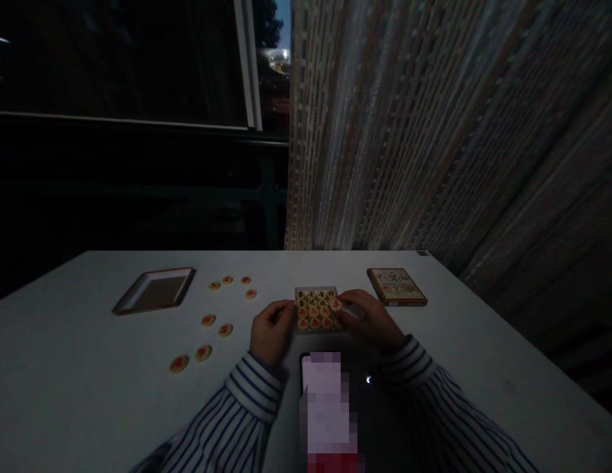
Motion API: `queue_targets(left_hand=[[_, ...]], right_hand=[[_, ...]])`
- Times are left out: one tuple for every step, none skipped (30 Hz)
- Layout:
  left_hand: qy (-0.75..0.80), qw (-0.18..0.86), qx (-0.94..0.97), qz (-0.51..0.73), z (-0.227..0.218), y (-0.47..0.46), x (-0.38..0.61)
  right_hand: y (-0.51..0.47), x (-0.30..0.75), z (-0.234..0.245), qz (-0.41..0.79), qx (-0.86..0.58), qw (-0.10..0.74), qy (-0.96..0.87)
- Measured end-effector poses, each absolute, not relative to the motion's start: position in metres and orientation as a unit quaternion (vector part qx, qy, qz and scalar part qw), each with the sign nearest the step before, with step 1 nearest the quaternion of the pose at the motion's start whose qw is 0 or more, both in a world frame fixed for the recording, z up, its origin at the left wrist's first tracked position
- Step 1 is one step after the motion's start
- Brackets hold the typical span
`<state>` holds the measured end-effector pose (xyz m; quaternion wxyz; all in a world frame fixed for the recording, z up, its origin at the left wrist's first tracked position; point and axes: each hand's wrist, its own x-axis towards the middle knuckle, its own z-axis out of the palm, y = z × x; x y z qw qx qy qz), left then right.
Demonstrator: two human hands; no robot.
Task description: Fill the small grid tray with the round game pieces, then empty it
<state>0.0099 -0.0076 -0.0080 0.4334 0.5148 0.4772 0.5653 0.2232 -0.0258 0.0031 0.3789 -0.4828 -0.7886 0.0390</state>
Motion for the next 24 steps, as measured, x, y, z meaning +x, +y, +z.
queue_targets(left_hand=[[0.481, 0.43, 0.518, 0.562, -0.011, -0.006, 0.009], [0.483, 0.427, 0.523, 0.557, -0.013, -0.005, 0.008], [0.485, 0.425, 0.53, 0.551, -0.015, -0.004, 0.008], [0.485, 0.422, 0.537, 0.546, -0.016, -0.004, 0.008], [0.484, 0.421, 0.543, 0.542, -0.018, -0.004, 0.009], [0.482, 0.421, 0.547, 0.539, -0.019, -0.004, 0.009], [0.481, 0.422, 0.548, 0.539, -0.02, -0.003, 0.009], [0.481, 0.423, 0.546, 0.54, -0.02, -0.003, 0.01], [0.482, 0.423, 0.543, 0.541, -0.02, -0.003, 0.01], [0.484, 0.423, 0.541, 0.542, -0.02, -0.003, 0.01], [0.486, 0.423, 0.54, 0.542, -0.021, -0.003, 0.01], [0.487, 0.423, 0.541, 0.54, -0.021, -0.003, 0.01], [0.488, 0.423, 0.542, 0.538, -0.021, -0.003, 0.01], [0.489, 0.424, 0.543, 0.536, -0.021, -0.003, 0.01], [0.488, 0.425, 0.544, 0.534, -0.022, -0.003, 0.01], [0.487, 0.424, 0.546, 0.534, -0.023, -0.003, 0.009], [0.486, 0.423, 0.548, 0.534, -0.024, -0.003, 0.009], [0.484, 0.421, 0.55, 0.535, -0.025, -0.002, 0.009], [0.482, 0.42, 0.552, 0.535, -0.025, -0.002, 0.009], [0.481, 0.42, 0.554, 0.534, -0.026, -0.001, 0.009], [0.481, 0.423, 0.554, 0.532, -0.027, -0.001, 0.009], [0.48, 0.426, 0.554, 0.531, -0.028, -0.001, 0.009], [0.478, 0.429, 0.553, 0.53, -0.028, -0.001, 0.01], [0.477, 0.432, 0.552, 0.531, -0.028, 0.0, 0.01]], right_hand=[[-0.024, 0.225, 0.001, 0.052, -0.483, 0.386, -0.785], [-0.022, 0.227, -0.001, 0.064, -0.484, 0.391, -0.78], [-0.021, 0.228, -0.003, 0.077, -0.486, 0.395, -0.776], [-0.02, 0.228, -0.005, 0.09, -0.49, 0.397, -0.771], [-0.019, 0.229, -0.007, 0.103, -0.495, 0.399, -0.765], [-0.018, 0.229, -0.009, 0.116, -0.499, 0.401, -0.76], [-0.017, 0.23, -0.011, 0.126, -0.502, 0.403, -0.755], [-0.016, 0.23, -0.012, 0.137, -0.505, 0.404, -0.751], [-0.015, 0.23, -0.014, 0.146, -0.507, 0.404, -0.747], [-0.015, 0.231, -0.015, 0.156, -0.508, 0.403, -0.745], [-0.014, 0.231, -0.017, 0.165, -0.509, 0.401, -0.743], [-0.013, 0.232, -0.019, 0.173, -0.511, 0.399, -0.741], [-0.012, 0.233, -0.02, 0.178, -0.513, 0.398, -0.739], [-0.011, 0.233, -0.022, 0.182, -0.516, 0.396, -0.738], [-0.01, 0.234, -0.023, 0.184, -0.518, 0.394, -0.737], [-0.009, 0.235, -0.024, 0.185, -0.519, 0.391, -0.737], [-0.008, 0.235, -0.025, 0.185, -0.52, 0.389, -0.737], [-0.008, 0.236, -0.025, 0.185, -0.522, 0.385, -0.738], [-0.008, 0.236, -0.025, 0.186, -0.524, 0.382, -0.739], [-0.007, 0.236, -0.024, 0.186, -0.526, 0.378, -0.739], [-0.007, 0.236, -0.024, 0.186, -0.528, 0.375, -0.739], [-0.007, 0.236, -0.023, 0.186, -0.529, 0.372, -0.739], [-0.007, 0.236, -0.023, 0.187, -0.531, 0.371, -0.739], [-0.007, 0.236, -0.023, 0.187, -0.531, 0.37, -0.739]])
